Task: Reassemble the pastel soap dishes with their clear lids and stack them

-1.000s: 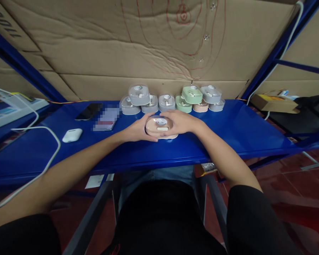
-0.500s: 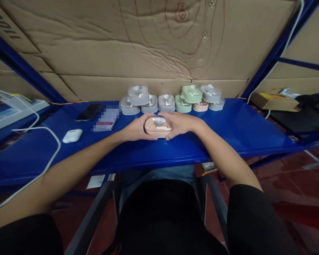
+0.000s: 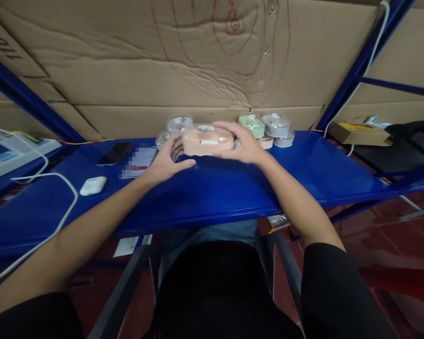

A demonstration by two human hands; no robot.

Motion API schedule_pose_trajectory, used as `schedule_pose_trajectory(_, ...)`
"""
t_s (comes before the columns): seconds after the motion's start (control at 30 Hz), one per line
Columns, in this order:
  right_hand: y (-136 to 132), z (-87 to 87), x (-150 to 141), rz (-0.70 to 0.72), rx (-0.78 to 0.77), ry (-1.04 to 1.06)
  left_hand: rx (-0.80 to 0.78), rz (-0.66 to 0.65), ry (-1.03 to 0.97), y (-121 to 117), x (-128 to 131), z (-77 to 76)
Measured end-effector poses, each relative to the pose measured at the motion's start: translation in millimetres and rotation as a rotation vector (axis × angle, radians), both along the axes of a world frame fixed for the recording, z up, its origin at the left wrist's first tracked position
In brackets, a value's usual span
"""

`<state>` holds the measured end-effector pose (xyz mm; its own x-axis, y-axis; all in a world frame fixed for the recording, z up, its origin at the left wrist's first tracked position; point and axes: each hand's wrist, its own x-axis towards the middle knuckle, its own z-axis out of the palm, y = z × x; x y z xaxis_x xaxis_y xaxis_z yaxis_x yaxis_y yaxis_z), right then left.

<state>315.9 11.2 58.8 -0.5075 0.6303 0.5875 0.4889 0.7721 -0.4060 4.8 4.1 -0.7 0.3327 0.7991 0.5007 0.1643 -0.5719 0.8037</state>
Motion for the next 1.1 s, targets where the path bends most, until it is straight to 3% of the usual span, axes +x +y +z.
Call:
schedule_pose_trajectory(0.2,39,2.8,60,-0.738,0.261,0.173,0.01,0.1,0.091,0,-1,-5.8)
schedule_pose_trajectory(0.33,65,-6.1,91,-1.072,0.187,0.169,-0.003,0.069,0.135,-4,3,-7.9)
schedule_pose_trajectory(0.63,74,-14.6,75,-1.181,0.109,0.032,0.001,0.06,0.21,-7,3,-6.5)
schedule_pose_trajectory(1.0,83,-19.0,81,-1.15,0.149,-0.123,-0.009,0.041,0.301,-6,4,-7.9)
schedule_pose_trajectory(1.1,82,-17.9,81,-1.153,0.127,-0.136,0.052,0.087,0.341,-9,3,-5.3)
